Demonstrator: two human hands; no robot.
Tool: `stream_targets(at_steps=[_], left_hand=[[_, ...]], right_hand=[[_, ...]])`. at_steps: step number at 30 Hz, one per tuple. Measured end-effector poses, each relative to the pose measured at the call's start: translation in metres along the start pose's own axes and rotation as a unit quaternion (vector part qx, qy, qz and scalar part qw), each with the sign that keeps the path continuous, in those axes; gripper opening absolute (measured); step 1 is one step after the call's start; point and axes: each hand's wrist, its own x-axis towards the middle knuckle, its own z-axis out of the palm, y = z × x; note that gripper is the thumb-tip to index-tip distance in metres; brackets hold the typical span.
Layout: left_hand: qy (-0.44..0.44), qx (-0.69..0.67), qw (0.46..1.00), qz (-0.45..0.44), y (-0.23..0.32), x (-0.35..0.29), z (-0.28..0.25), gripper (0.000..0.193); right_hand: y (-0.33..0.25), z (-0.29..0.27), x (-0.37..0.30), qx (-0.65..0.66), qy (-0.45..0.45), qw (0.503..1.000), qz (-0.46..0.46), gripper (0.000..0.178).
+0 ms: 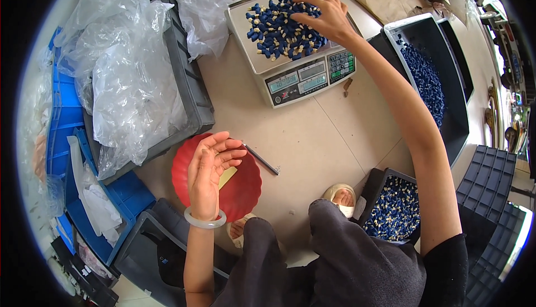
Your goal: The person sorts small blue and yellow plastic parts using a digital scale.
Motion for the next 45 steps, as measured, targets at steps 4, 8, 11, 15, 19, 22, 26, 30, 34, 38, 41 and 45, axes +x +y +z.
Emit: stream_targets(at_steps=[4, 8, 11, 15, 19, 22, 26, 30, 34, 38, 41, 45], left_hand=[[-0.009, 0.009, 1.0, -0.002, -0.005, 0.0, -0.001, 0.042], [-0.005, 0.016, 1.0, 0.002, -0.009, -0.003, -0.005, 0.042], [-0.015, 0.023, 1.0, 0.004, -0.009, 0.002, -0.006, 0.042], [0.0, -0.004, 1.0, -0.009, -0.017, 0.01, -0.009, 0.038], [-0.021, 0.0, 1.0, -0.01, -0.016, 0.019, 0.009, 0.038], [-0.029, -0.003, 1.0, -0.001, -0.015, 0.017, 0.006, 0.037], [-0.019, -0.003, 1.0, -0.005, -0.019, 0.015, 0.009, 0.037], [-0.006, -0.006, 1.0, -0.024, -0.027, 0.016, 0.006, 0.037], [-0.012, -0.014, 0.999, -0.026, -0.027, 0.02, 0.004, 0.037], [-0.025, -0.018, 0.999, -0.032, -0.03, 0.025, 0.007, 0.037], [-0.025, -0.027, 0.999, -0.033, -0.029, 0.025, 0.006, 0.036], [-0.026, -0.009, 0.999, -0.026, -0.024, 0.026, 0.002, 0.034]], right_hand=[[0.003, -0.075, -0.046, 0.202, 0.092, 0.973, 0.065, 0.034], [-0.01, -0.145, -0.21, 0.097, 0.258, 0.935, 0.222, 0.029], [-0.011, -0.199, -0.383, -0.021, 0.3, 0.879, 0.37, 0.035], [-0.028, -0.236, -0.584, -0.228, 0.074, 0.688, 0.685, 0.05], [-0.02, -0.187, -0.723, -0.269, -0.102, 0.646, 0.707, 0.067], [-0.063, -0.182, -0.592, -0.181, -0.055, 0.598, 0.779, 0.075], [-0.092, -0.166, -0.559, -0.226, -0.118, 0.687, 0.68, 0.081], [-0.085, -0.161, -0.535, -0.258, -0.083, 0.669, 0.692, 0.075], [-0.08, -0.17, -0.546, -0.241, -0.064, 0.708, 0.661, 0.054], [-0.085, -0.172, -0.553, -0.243, -0.072, 0.725, 0.64, 0.044], [-0.081, -0.178, -0.566, -0.242, -0.078, 0.759, 0.599, 0.036], [-0.067, -0.196, -0.584, -0.162, -0.021, 0.787, 0.595, 0.026]])
